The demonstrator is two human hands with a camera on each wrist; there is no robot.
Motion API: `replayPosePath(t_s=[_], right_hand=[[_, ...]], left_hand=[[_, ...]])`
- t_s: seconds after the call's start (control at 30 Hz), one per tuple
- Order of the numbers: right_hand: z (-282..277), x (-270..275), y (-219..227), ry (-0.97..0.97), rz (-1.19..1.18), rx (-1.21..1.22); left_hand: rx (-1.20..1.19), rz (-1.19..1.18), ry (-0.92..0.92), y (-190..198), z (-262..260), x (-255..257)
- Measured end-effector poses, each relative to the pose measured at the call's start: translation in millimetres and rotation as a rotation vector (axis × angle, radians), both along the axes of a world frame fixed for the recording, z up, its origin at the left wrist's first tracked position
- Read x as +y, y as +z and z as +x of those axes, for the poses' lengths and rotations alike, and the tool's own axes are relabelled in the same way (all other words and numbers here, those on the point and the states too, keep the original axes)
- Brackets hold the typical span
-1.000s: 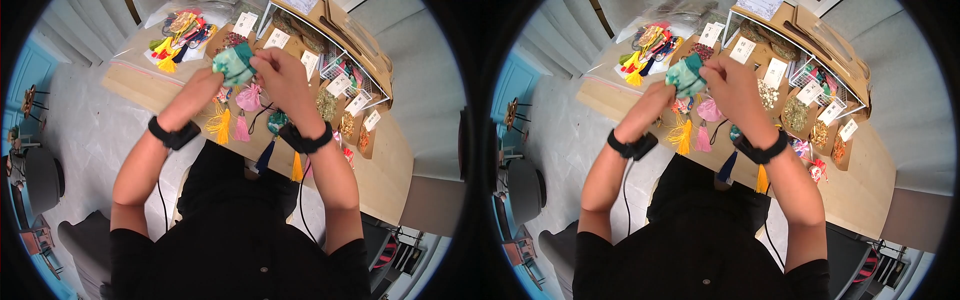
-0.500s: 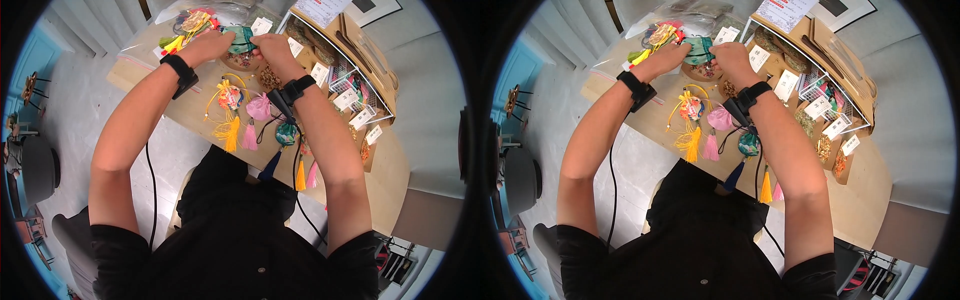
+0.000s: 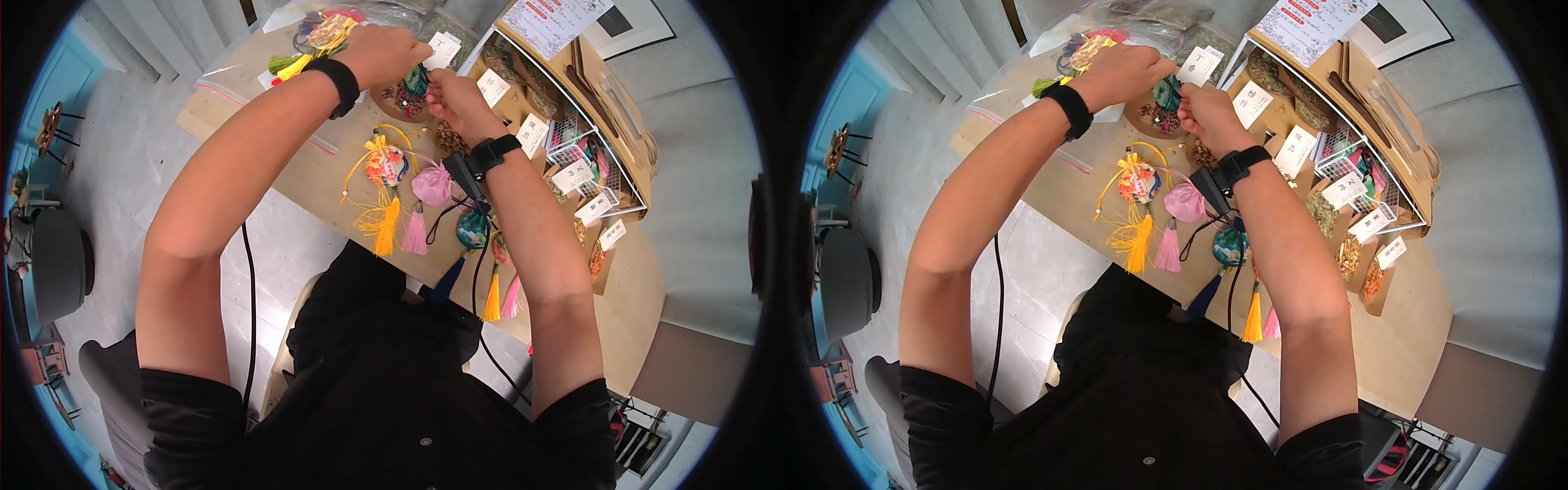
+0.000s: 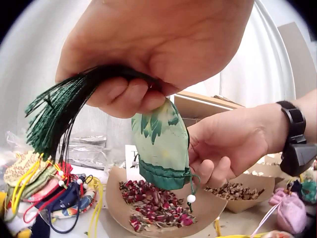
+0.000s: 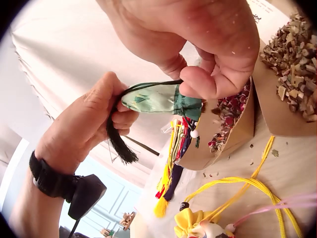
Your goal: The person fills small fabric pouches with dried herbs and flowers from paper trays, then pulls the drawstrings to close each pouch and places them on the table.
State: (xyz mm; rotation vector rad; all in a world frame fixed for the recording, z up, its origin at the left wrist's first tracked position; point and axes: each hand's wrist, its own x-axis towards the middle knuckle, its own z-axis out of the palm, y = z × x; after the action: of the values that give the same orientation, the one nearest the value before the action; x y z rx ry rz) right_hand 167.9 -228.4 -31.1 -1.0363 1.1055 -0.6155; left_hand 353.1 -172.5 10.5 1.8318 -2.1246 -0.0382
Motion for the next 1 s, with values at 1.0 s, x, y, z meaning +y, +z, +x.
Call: replayPosePath(t_s=[1.0], right_hand=[[3.8,2.2,1.7,0.05,-0.103,0.094]], left_hand=[[-0.093,-0.12,-0.046,2.9,-8.0,-14.9]])
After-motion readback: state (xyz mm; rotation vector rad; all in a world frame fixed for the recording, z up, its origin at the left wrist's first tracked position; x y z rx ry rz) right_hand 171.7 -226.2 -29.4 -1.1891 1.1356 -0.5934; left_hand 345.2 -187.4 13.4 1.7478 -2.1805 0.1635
